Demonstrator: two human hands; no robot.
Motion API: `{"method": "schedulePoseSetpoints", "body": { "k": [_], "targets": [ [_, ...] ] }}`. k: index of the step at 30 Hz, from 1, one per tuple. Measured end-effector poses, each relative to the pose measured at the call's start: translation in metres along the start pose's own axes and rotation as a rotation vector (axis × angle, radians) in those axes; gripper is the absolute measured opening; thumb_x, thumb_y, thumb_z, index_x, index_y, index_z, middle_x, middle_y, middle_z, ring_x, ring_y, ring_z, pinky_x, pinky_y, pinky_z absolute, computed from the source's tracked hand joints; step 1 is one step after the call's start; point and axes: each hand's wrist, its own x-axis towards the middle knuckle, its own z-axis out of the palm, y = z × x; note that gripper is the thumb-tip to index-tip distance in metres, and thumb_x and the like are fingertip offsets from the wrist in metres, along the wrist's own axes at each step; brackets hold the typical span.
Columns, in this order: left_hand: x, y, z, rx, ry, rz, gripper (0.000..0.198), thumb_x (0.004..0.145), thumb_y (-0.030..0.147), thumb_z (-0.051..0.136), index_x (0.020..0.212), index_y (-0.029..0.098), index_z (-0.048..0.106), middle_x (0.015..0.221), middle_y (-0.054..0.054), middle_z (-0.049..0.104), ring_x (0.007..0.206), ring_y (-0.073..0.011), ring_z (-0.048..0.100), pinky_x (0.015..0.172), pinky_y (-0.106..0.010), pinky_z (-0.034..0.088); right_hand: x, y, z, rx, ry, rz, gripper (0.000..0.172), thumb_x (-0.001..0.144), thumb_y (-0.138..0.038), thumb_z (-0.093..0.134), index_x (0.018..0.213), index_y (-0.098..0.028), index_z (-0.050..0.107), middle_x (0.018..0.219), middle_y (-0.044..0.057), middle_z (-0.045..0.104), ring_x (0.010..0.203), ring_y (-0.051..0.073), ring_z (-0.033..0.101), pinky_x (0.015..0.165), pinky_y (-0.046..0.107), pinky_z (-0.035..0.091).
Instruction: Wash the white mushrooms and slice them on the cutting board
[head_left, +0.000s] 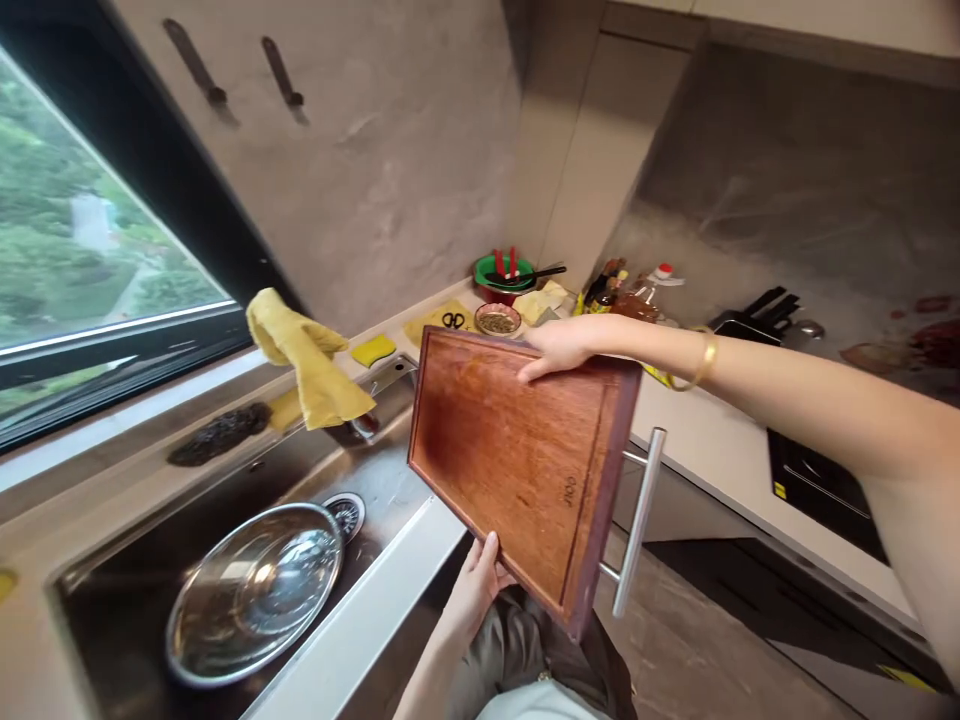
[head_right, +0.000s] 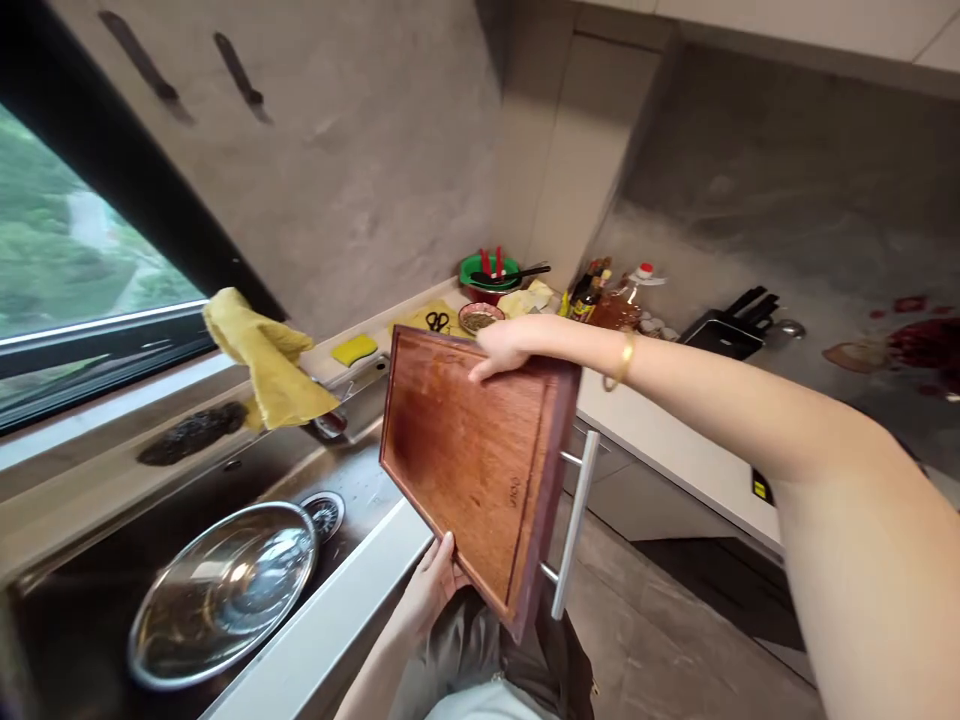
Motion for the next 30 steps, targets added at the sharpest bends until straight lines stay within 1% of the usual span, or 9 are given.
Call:
{"method": "schedulePoseSetpoints", "body": {
  "k": [3, 6, 9, 11, 16, 20, 23, 27, 30],
  "targets": [
    [0.026, -0.007, 0.029, 0.172, -0.037, 0.131, 0.045, 0.070, 0.049, 0.069, 0.102, 0.019, 0.058, 0.098, -0.007, 0.065, 0.086, -0.0183, 0.062, 0.069, -0.026, 0.050, -0.028, -0.002, -0.141, -0.248, -0.007, 0.068, 0.033, 0.078, -0.043, 0.060, 0.072, -0.012, 0.064, 0.072, 0.003, 0.065, 0.090, 0.023, 0.065, 0.084, 0.042, 0.046],
    [0.061, -0.018, 0.076, 0.285, -0.103, 0.214, 0.042, 0.067, 0.051, 0.071, 0.090, 0.018, 0.056, 0.074, 0.001, 0.058, 0.055, -0.0079, 0.051, 0.049, -0.019, 0.041, -0.070, 0.012, -0.260, -0.535, -0.182, 0.085, 0.036, 0.066, -0.039, 0.074, 0.086, -0.011, 0.068, 0.092, 0.009, 0.069, 0.091, 0.023, 0.063, 0.084, 0.037, 0.046],
    [0.106, -0.048, 0.138, 0.317, -0.150, 0.231, 0.049, 0.065, 0.053, 0.071, 0.095, 0.020, 0.052, 0.065, 0.005, 0.051, 0.042, -0.0046, 0.039, 0.040, -0.019, 0.033, -0.090, 0.058, -0.342, -0.661, -0.349, 0.082, 0.051, 0.065, -0.044, 0.073, 0.104, -0.012, 0.066, 0.107, 0.012, 0.067, 0.095, 0.024, 0.062, 0.085, 0.034, 0.045],
    [0.142, -0.084, 0.181, 0.332, -0.145, 0.223, 0.051, 0.064, 0.054, 0.072, 0.097, 0.021, 0.051, 0.058, 0.006, 0.048, 0.039, -0.0054, 0.038, 0.039, -0.019, 0.032, -0.083, 0.107, -0.381, -0.763, -0.261, 0.118, 0.047, 0.078, -0.049, 0.059, 0.105, -0.012, 0.065, 0.105, 0.013, 0.068, 0.093, 0.023, 0.063, 0.083, 0.033, 0.045],
    [0.230, -0.192, 0.272, 0.284, 0.034, 0.192, 0.055, 0.059, 0.058, 0.073, 0.095, 0.022, 0.052, 0.054, 0.006, 0.044, 0.040, -0.0086, 0.042, 0.039, -0.022, 0.036, -0.035, 0.241, -0.441, -0.959, 0.055, 0.317, 0.057, 0.085, -0.059, 0.039, 0.108, -0.015, 0.067, 0.105, 0.017, 0.068, 0.095, 0.026, 0.064, 0.083, 0.034, 0.045],
    [0.277, -0.252, 0.307, 0.259, 0.174, 0.123, 0.056, 0.055, 0.065, 0.072, 0.086, 0.023, 0.051, 0.055, 0.005, 0.043, 0.042, -0.0108, 0.047, 0.040, -0.024, 0.042, -0.002, 0.322, -0.464, -1.000, -0.013, 0.389, 0.058, 0.081, -0.064, 0.041, 0.102, -0.018, 0.070, 0.097, 0.015, 0.071, 0.089, 0.026, 0.067, 0.076, 0.032, 0.045],
    [0.300, -0.274, 0.315, 0.274, 0.231, 0.086, 0.060, 0.055, 0.067, 0.070, 0.090, 0.023, 0.049, 0.056, 0.005, 0.045, 0.043, -0.0115, 0.051, 0.042, -0.024, 0.046, 0.017, 0.370, -0.473, -0.970, -0.070, 0.371, 0.057, 0.082, -0.065, 0.038, 0.097, -0.022, 0.072, 0.091, 0.012, 0.072, 0.084, 0.025, 0.067, 0.071, 0.030, 0.045],
    [0.324, -0.283, 0.315, 0.373, 0.239, 0.007, 0.071, 0.058, 0.074, 0.061, 0.101, 0.019, 0.046, 0.056, 0.005, 0.049, 0.046, -0.0131, 0.055, 0.046, -0.026, 0.049, 0.043, 0.419, -0.484, -0.996, -0.119, 0.111, 0.058, 0.083, -0.062, 0.036, 0.076, -0.020, 0.074, 0.076, 0.009, 0.071, 0.082, 0.023, 0.065, 0.076, 0.030, 0.045],
    [0.341, -0.287, 0.315, 0.456, 0.232, -0.112, 0.073, 0.052, 0.082, 0.055, 0.083, 0.016, 0.051, 0.051, 0.002, 0.052, 0.042, -0.0122, 0.052, 0.044, -0.026, 0.046, 0.051, 0.447, -0.490, -1.059, -0.134, -0.042, 0.061, 0.082, -0.062, 0.034, 0.069, -0.017, 0.073, 0.066, 0.009, 0.067, 0.074, 0.024, 0.062, 0.074, 0.033, 0.045]
  ]
}}
